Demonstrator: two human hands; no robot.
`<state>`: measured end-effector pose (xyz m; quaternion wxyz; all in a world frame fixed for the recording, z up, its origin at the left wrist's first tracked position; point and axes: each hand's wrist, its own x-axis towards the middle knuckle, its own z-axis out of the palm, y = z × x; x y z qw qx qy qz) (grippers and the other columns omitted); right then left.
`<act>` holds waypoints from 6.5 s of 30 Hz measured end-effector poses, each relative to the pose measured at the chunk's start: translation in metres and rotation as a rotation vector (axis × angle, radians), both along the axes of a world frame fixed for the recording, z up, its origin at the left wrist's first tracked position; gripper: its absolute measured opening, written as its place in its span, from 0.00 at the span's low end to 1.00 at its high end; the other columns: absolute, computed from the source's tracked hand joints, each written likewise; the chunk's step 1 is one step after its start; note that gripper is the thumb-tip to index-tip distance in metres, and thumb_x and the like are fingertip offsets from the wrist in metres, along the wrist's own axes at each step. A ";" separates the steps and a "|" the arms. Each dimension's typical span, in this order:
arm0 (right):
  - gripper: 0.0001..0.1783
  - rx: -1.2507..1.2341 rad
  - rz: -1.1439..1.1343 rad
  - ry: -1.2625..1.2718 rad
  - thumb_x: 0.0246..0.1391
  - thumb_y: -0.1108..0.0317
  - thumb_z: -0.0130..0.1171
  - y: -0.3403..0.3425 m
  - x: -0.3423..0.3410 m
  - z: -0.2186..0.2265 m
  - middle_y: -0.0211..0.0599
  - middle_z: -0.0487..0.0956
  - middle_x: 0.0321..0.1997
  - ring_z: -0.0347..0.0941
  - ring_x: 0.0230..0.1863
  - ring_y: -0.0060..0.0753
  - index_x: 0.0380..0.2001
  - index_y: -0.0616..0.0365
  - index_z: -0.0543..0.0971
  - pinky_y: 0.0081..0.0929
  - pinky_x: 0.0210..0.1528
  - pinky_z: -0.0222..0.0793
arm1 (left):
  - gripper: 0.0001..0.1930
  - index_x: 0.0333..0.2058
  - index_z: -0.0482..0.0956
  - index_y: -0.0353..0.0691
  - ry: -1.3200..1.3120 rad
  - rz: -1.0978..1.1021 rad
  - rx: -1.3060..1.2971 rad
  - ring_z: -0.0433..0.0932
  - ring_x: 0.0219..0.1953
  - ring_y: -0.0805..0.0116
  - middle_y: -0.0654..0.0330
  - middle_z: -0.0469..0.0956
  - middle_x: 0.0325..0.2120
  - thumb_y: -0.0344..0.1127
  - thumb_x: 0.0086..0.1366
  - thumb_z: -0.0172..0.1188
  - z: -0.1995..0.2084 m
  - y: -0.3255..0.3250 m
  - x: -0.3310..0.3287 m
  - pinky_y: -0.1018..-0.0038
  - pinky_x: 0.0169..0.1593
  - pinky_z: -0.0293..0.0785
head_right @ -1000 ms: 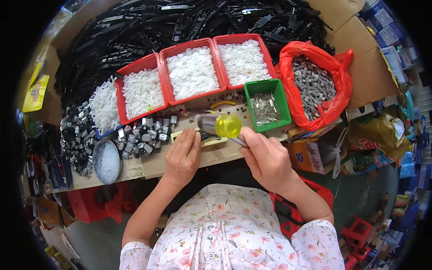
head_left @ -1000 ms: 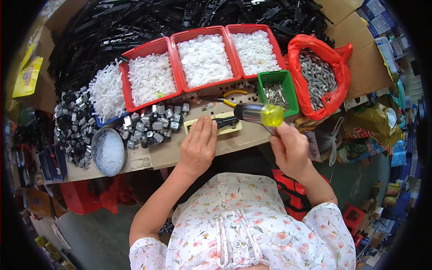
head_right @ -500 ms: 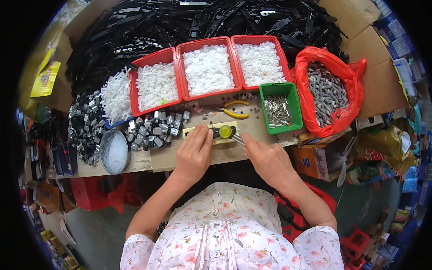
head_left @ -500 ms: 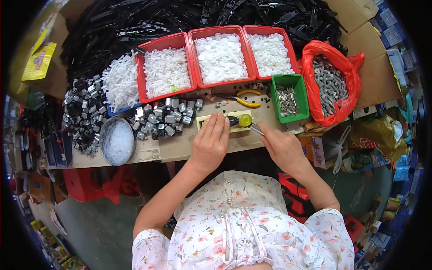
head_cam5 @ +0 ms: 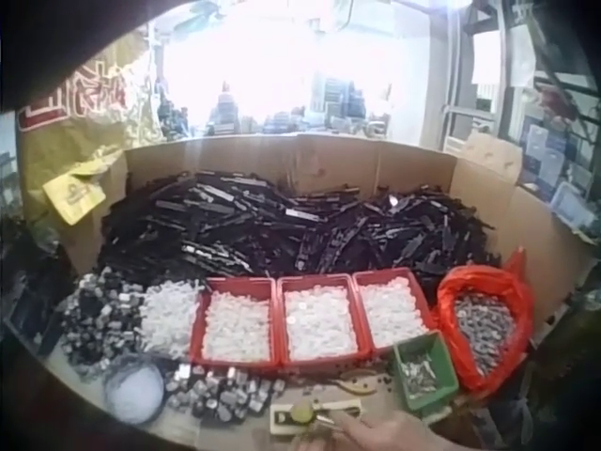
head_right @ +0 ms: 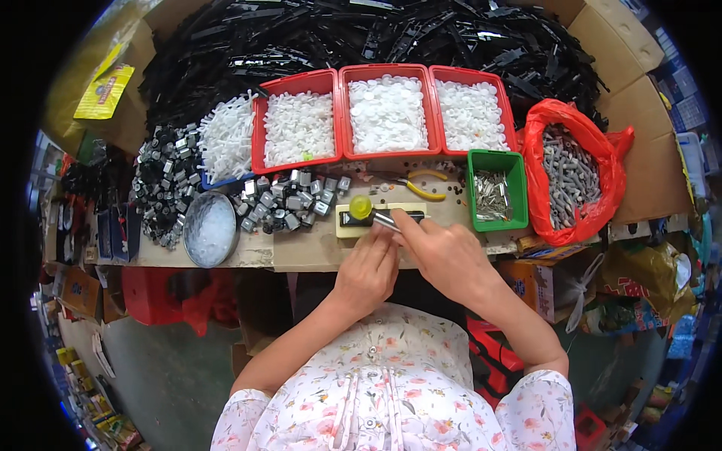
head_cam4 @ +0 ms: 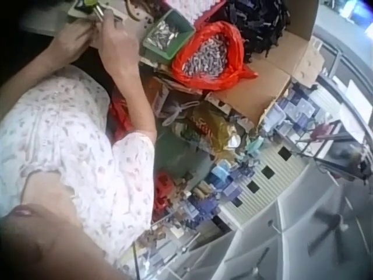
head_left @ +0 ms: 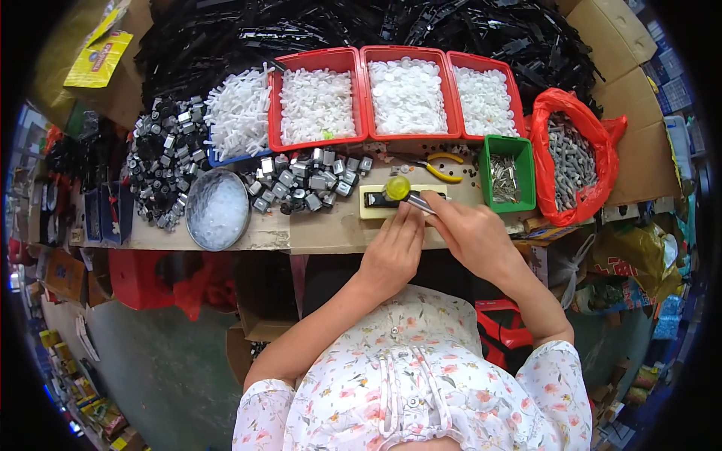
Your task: Assembling small plastic and metal components using a jig and various hand tools on a factory workbench.
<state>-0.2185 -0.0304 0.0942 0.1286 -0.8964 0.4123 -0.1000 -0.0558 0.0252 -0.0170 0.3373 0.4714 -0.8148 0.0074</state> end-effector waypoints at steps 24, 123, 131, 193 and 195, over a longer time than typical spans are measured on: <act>0.19 -0.089 -0.065 -0.223 0.61 0.67 0.59 0.006 -0.023 -0.020 0.44 0.81 0.30 0.79 0.28 0.48 0.55 0.57 0.75 0.40 0.29 0.71 | 0.15 0.44 0.78 0.22 0.106 -0.016 0.012 0.74 0.59 0.47 0.42 0.76 0.51 0.23 0.59 0.60 0.017 0.005 0.030 0.59 0.58 0.73; 0.07 -0.009 -0.049 0.183 0.53 0.72 0.63 -0.087 -0.004 -0.042 0.47 0.76 0.36 0.75 0.40 0.54 0.34 0.64 0.77 0.43 0.42 0.72 | 0.26 0.36 0.69 0.41 1.926 -0.094 0.687 0.73 0.24 0.69 0.62 0.69 0.23 0.62 0.73 0.46 0.076 -0.056 0.046 0.75 0.30 0.69; 0.08 -0.015 0.090 0.317 0.49 0.70 0.63 -0.110 -0.003 -0.045 0.48 0.76 0.28 0.77 0.36 0.53 0.27 0.64 0.76 0.44 0.40 0.72 | 0.24 0.35 0.69 0.41 1.861 -0.036 0.675 0.73 0.23 0.70 0.62 0.69 0.23 0.59 0.74 0.46 0.072 -0.053 0.041 0.75 0.29 0.69; 0.12 0.132 0.228 -0.278 0.53 0.70 0.66 -0.002 -0.011 -0.007 0.44 0.74 0.37 0.74 0.38 0.49 0.32 0.63 0.72 0.41 0.39 0.70 | 0.22 0.44 0.73 0.32 1.761 -0.867 1.679 0.68 0.15 0.73 0.60 0.70 0.17 0.50 0.71 0.56 0.058 -0.010 0.063 0.78 0.19 0.65; 0.12 0.151 0.240 -0.264 0.54 0.67 0.65 -0.004 -0.009 -0.007 0.43 0.74 0.38 0.74 0.41 0.47 0.33 0.62 0.73 0.41 0.41 0.69 | 0.21 0.44 0.74 0.32 1.690 -0.725 1.657 0.69 0.15 0.74 0.61 0.71 0.17 0.48 0.72 0.56 0.066 -0.001 0.083 0.78 0.20 0.67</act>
